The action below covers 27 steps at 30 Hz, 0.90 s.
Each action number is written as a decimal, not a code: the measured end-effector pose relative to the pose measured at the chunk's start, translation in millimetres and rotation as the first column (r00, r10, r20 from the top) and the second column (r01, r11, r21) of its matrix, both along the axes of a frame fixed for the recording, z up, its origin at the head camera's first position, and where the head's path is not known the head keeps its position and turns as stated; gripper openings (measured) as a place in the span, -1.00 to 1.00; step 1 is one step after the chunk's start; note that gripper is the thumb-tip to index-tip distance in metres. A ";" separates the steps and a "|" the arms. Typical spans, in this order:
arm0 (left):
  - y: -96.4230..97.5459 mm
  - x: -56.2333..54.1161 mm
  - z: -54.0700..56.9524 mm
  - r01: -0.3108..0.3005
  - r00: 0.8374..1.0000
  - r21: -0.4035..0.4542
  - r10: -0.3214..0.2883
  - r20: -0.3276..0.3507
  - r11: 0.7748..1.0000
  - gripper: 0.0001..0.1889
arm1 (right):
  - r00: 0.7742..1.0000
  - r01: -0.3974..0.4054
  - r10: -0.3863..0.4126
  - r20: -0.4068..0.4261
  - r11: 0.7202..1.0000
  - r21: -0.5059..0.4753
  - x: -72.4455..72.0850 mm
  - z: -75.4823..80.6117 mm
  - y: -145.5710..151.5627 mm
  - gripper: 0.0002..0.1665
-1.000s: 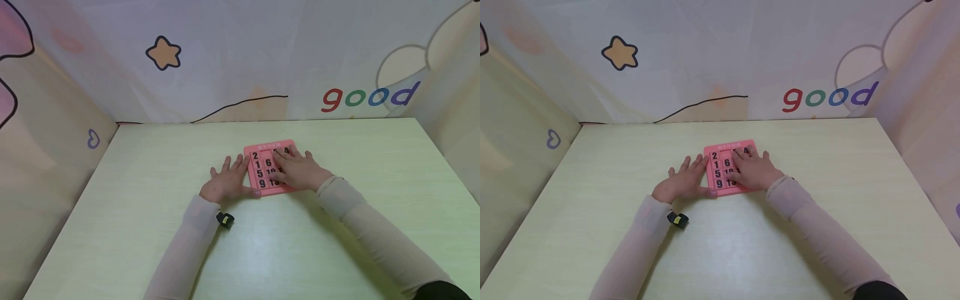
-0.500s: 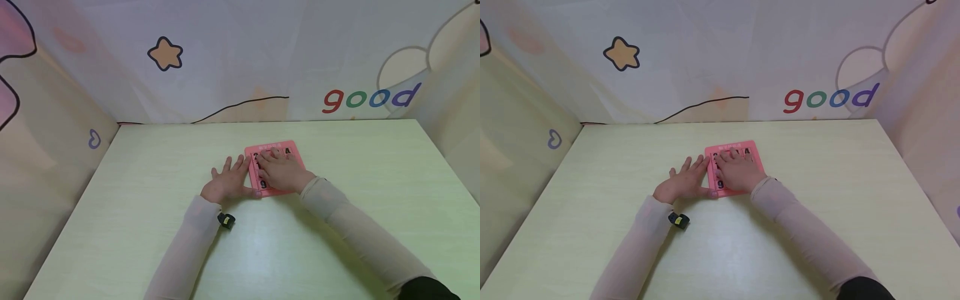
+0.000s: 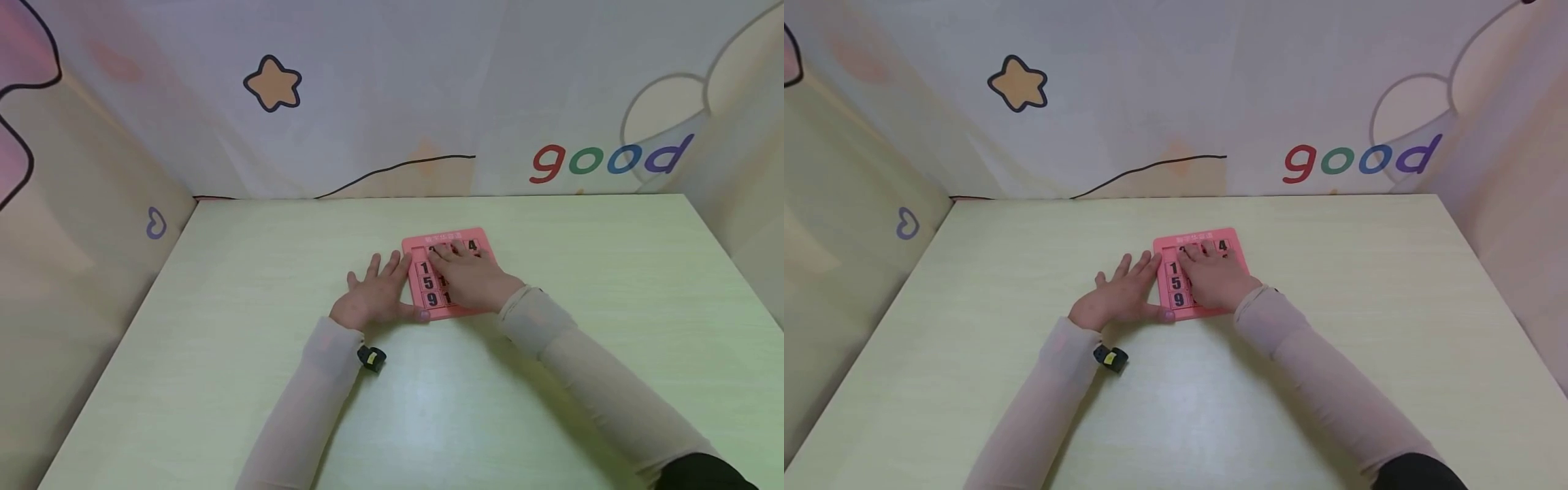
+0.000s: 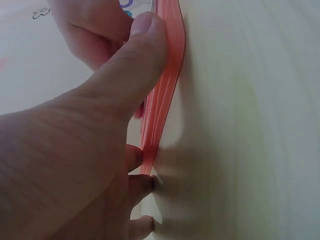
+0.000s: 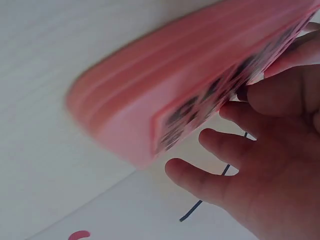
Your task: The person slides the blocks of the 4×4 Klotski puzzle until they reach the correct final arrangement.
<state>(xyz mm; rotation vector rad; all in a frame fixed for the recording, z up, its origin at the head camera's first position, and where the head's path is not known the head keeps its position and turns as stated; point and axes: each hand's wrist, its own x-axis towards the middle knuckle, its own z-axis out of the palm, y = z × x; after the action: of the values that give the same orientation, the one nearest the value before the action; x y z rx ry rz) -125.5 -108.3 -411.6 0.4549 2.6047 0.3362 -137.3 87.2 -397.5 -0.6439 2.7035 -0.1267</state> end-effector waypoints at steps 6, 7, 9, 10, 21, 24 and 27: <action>0.9 0.9 1.6 0.000 1.000 -0.004 0.000 -0.006 1.000 0.24 | 0.999 0.027 -0.028 -0.035 1.000 -0.012 0.2 0.1 16.8 -0.30; 0.8 0.9 1.7 -0.001 1.000 -0.004 0.001 -0.007 1.000 0.24 | 0.999 0.029 -0.030 -0.039 0.999 -0.013 0.5 0.3 17.8 -0.31; 1.0 0.8 1.9 -0.004 1.000 -0.003 0.004 -0.005 1.000 0.23 | 0.999 0.030 -0.030 -0.043 0.999 -0.011 1.5 1.1 18.1 -0.31; 1.0 0.7 2.1 -0.004 1.000 -0.003 0.004 -0.004 1.000 0.23 | 0.999 0.031 -0.031 -0.038 0.999 -0.011 2.5 1.8 17.3 -0.31; -0.8 1.8 2.6 0.006 1.000 0.013 -0.006 -0.011 1.000 0.24 | 0.994 -0.105 0.105 0.032 0.994 -0.020 27.0 3.8 -8.8 -0.21; -1.6 2.1 2.5 0.008 1.000 0.026 -0.008 -0.017 1.000 0.26 | 0.993 -0.113 0.114 0.035 0.993 -0.028 32.0 5.2 -12.8 -0.23; -2.0 2.2 2.2 0.012 1.000 0.023 -0.012 -0.020 1.000 0.26 | 0.993 -0.111 0.112 0.028 0.993 -0.030 33.7 5.9 -14.3 -0.24</action>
<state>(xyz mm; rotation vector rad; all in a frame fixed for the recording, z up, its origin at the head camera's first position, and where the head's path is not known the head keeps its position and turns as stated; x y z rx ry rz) -123.3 -110.3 -409.4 0.4837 2.6188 0.3604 -103.6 72.8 -391.6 -0.7931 2.6349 -0.1453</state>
